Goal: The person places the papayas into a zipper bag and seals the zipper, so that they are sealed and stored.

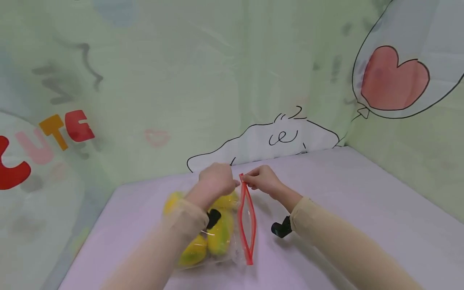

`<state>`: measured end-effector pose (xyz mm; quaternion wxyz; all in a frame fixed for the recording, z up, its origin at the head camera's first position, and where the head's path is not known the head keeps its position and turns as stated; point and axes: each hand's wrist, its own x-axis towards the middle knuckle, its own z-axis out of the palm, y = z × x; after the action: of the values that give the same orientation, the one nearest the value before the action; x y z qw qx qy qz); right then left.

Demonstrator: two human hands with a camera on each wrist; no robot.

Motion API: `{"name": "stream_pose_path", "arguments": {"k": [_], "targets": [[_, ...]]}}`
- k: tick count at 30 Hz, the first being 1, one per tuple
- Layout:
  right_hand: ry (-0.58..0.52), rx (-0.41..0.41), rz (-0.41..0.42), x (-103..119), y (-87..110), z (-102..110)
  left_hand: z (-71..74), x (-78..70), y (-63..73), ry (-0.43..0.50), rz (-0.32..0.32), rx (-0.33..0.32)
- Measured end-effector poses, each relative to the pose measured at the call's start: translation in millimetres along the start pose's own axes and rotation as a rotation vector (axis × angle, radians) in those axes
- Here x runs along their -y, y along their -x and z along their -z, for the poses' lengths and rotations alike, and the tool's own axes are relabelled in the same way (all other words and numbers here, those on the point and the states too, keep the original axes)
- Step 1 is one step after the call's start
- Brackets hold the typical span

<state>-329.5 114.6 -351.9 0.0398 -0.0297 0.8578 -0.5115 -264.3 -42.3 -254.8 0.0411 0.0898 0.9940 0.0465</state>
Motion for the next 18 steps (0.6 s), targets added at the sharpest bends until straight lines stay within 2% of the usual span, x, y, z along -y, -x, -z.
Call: {"name": "stream_pose_path", "arguments": {"k": [2,4,6,7,9,13,15,18], "targets": [[-0.011,-0.005,0.005,0,1.0,-1,2.0,7.2,-31.0,0.039,-0.104,0.042],[-0.017,-0.008,0.021,2,2.4,-4,0.1,13.2,-56.4,0.075,-0.204,0.066],[-0.029,-0.009,0.034,4,3.4,-7,-3.3,18.4,-74.9,0.105,-0.273,0.101],[-0.034,-0.009,0.040,5,4.1,-8,-5.2,20.4,-81.3,0.124,-0.288,0.127],[-0.032,-0.003,0.050,6,5.6,-10,-8.7,24.2,-89.5,0.145,-0.303,0.168],[-0.016,-0.009,0.045,8,7.4,-9,-12.4,28.2,-93.9,0.245,-0.294,0.220],[0.000,-0.014,0.043,8,7.5,-7,-13.1,29.1,-94.2,0.298,-0.290,0.233],[0.008,-0.019,0.041,6,6.2,-3,-15.3,29.5,-97.1,0.329,-0.309,0.229]]}}
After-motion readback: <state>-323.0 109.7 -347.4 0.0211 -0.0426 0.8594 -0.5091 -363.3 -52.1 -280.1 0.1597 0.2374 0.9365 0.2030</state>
